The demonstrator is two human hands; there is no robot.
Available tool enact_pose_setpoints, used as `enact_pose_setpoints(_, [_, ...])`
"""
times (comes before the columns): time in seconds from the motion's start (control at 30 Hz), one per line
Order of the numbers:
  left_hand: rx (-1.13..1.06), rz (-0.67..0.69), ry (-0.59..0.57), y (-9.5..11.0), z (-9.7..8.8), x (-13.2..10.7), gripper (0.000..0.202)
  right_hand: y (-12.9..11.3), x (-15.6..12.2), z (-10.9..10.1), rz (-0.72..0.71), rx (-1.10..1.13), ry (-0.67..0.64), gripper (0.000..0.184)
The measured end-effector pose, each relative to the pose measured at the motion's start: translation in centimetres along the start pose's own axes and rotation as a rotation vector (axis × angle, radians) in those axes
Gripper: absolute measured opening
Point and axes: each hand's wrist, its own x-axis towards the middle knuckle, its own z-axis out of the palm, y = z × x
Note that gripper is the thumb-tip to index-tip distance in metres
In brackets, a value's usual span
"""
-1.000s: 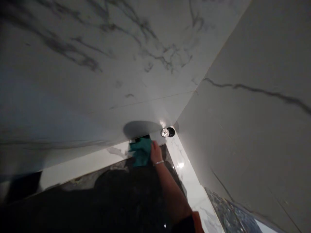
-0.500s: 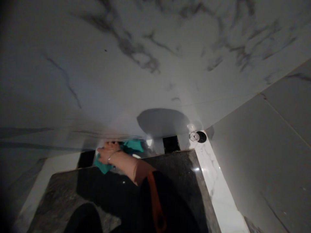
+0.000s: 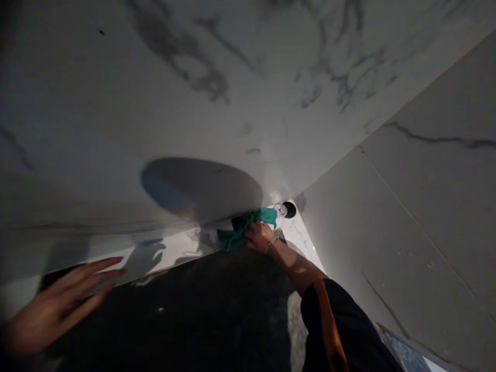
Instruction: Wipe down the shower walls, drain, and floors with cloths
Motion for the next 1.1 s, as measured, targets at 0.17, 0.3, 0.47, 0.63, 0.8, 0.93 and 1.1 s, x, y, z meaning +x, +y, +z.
enact_pose_setpoints(0.17, [-0.053, 0.207, -0.161, 8.0, 9.1, 15.1, 0.036, 2.7, -3.1, -1.1, 0.455, 0.06, 0.132, 0.044])
enact_pose_setpoints(0.3, [-0.055, 0.148, -0.27, 17.1, 16.3, 25.5, 0.041, -0.6, -8.9, 0.9, 0.558, 0.191, 0.167, 0.048])
enact_pose_setpoints(0.47, [-0.035, 0.155, -0.223, 24.5, 21.5, 31.3, 0.048, -4.7, -16.8, 6.5, 0.501, 0.179, 0.061, 0.034])
enact_pose_setpoints(0.63, [0.051, 0.271, -0.181, 29.2, 23.9, 34.4, 0.06, -4.7, -17.8, 8.9, 0.391, 0.177, 0.23, 0.035])
enact_pose_setpoints(0.8, [0.2, 0.367, -0.276, 31.0, 24.4, 36.8, 0.056, -3.8, -17.4, 8.6, 0.383, 0.178, 0.211, 0.033])
enact_pose_setpoints(0.93, [0.291, 0.384, -0.316, 30.1, 23.3, 36.2, 0.043, -3.5, -17.4, 8.6, 0.378, 0.178, 0.247, 0.033])
enact_pose_setpoints(1.1, [0.32, 0.36, -0.29, 26.4, 22.3, 33.2, 0.031, -3.9, -17.8, 8.9, 0.362, 0.227, 0.308, 0.032])
